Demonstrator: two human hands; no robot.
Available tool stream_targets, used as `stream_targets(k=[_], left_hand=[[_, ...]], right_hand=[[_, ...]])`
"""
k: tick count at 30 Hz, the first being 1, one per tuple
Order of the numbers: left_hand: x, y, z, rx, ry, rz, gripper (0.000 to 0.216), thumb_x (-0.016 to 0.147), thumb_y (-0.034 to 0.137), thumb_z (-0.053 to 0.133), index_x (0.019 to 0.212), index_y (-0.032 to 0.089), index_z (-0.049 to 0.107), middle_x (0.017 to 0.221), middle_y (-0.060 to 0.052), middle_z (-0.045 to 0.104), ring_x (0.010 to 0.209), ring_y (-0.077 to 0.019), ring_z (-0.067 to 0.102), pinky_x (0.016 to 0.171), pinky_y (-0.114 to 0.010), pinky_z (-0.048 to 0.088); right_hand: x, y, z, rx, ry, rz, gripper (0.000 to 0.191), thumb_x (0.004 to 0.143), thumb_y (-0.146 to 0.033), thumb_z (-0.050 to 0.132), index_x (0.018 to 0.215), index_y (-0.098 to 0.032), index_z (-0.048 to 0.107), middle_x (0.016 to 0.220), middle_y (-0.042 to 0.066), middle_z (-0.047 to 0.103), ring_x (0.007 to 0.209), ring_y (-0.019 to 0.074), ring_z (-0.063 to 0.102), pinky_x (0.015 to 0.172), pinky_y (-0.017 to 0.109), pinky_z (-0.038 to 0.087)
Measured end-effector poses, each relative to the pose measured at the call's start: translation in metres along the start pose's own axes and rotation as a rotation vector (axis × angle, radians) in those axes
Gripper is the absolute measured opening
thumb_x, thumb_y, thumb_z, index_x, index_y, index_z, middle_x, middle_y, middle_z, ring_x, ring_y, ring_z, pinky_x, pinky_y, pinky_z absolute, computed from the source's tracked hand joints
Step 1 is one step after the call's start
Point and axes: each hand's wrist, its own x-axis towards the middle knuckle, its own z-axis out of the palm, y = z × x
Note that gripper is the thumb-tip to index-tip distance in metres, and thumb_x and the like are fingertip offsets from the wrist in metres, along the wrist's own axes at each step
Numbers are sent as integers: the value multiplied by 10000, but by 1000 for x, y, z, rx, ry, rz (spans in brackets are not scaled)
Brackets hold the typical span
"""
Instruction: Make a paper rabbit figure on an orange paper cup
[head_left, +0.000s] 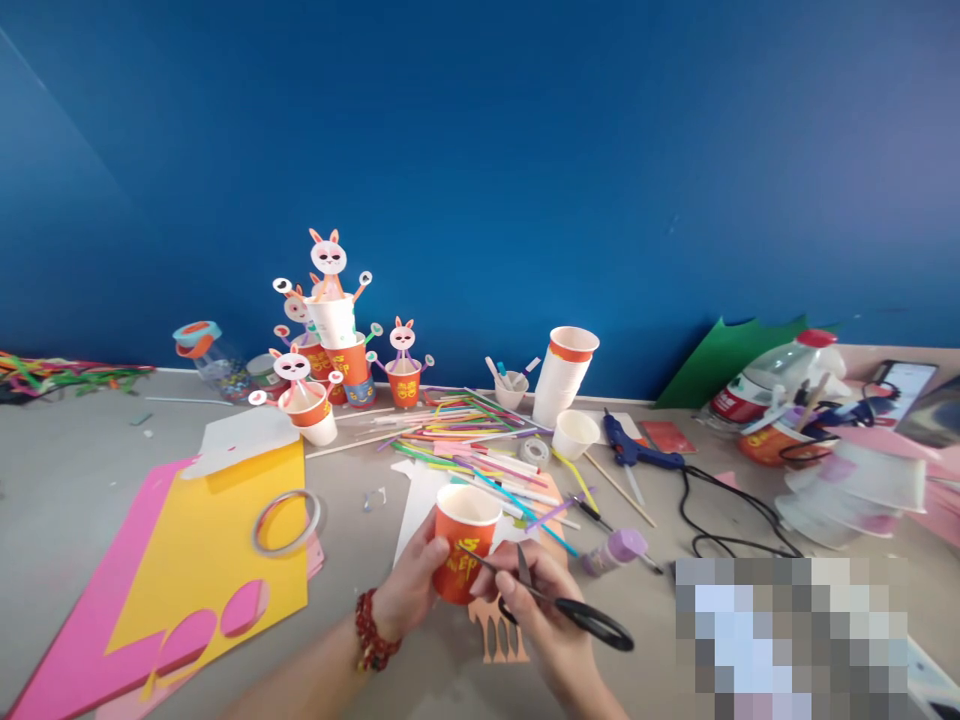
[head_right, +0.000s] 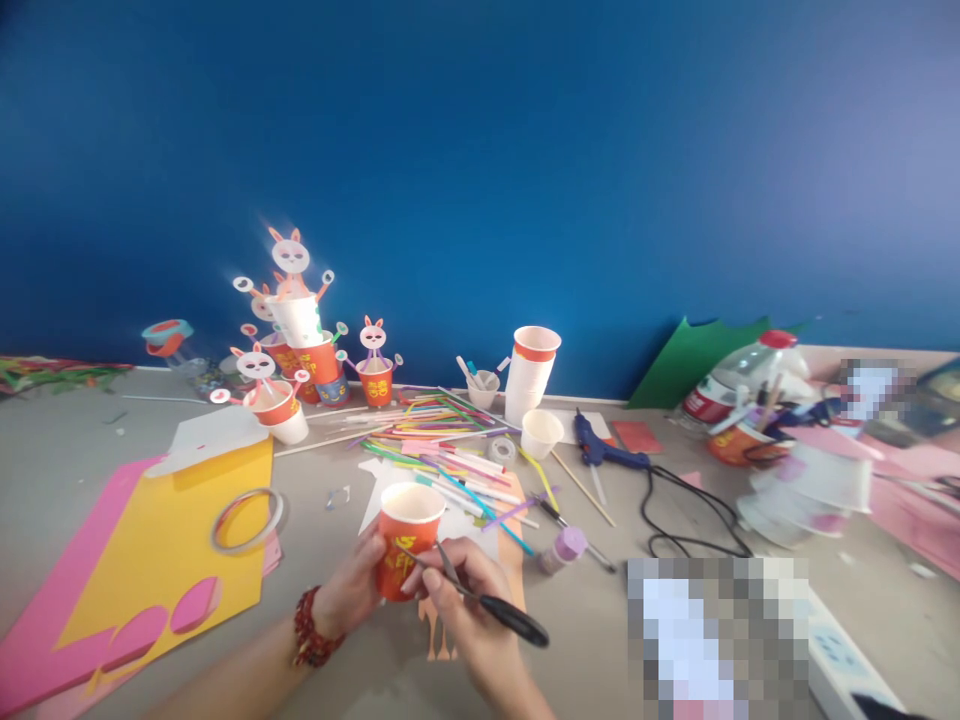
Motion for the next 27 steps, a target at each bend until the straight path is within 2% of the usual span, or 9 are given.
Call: stream_targets(k=[4, 7, 10, 14, 19, 23, 25, 27], left_hand=[[0, 0, -9, 43, -16, 47, 571, 724, 470, 770, 1181, 167, 609, 948, -101, 709, 755, -208, 654, 674, -293, 496], [2, 1, -10, 30, -13, 59, 535, 775, 472, 716, 1195, 157, 611, 930, -103, 722, 822, -236, 670, 751, -324, 504], [5, 6, -7, -12, -5, 4, 484, 826, 503, 639, 1130, 127, 648, 907, -117, 728, 832, -241, 679, 776, -331, 506], [8, 13, -2, -50, -11, -57, 542, 857, 569, 537, 1017, 73, 686, 856, -149, 723, 747, -235, 681, 684, -304, 508], [5, 7, -10, -75, -36, -206, 695, 797, 719, 512, 977, 75, 702, 756, -126, 714, 623, -196, 662, 589, -268, 490], [0, 3, -6, -22, -85, -265, 778, 756, 794, 477, 962, 80, 705, 757, -115, 701, 657, -189, 657, 631, -276, 507], [-2, 3, 0, 38, -99, -264, 773, 792, 779, 440, 1013, 81, 688, 812, -122, 699, 703, -197, 654, 687, -308, 520], [-3, 6, 7, 130, -56, -216, 687, 869, 701, 405, 1148, 115, 631, 931, -127, 700, 779, -207, 654, 743, -336, 522]], right_hand=[[0, -2, 0, 19, -8, 5, 110, 923, -315, 599, 964, -232, 659, 801, 47, 747, 720, 180, 678, 661, 295, 548], [-1, -3, 1, 41, 15, -6, 91, 915, -304, 615, 935, -232, 667, 777, 39, 734, 694, 169, 668, 635, 276, 540], [0, -2, 0, 79, 134, -73, 83, 908, -293, 627, 910, -227, 678, 715, 23, 704, 651, 155, 651, 594, 251, 528], [1, 1, -6, 114, 288, -129, 79, 901, -284, 636, 924, -227, 685, 687, 13, 691, 627, 149, 642, 586, 251, 526], [4, 4, -7, 124, 281, -118, 71, 867, -268, 673, 896, -212, 706, 960, 70, 724, 630, 159, 659, 593, 305, 550], [8, 0, -3, 191, 197, -132, 99, 881, -280, 649, 923, -220, 714, 1118, 92, 697, 614, 159, 663, 546, 318, 561], [8, -2, -2, 215, 200, -96, 111, 878, -296, 655, 926, -218, 717, 1037, 81, 723, 582, 150, 655, 504, 290, 551], [8, -4, -3, 209, 241, -54, 115, 872, -307, 671, 923, -215, 717, 812, 38, 739, 542, 133, 641, 500, 247, 533]])
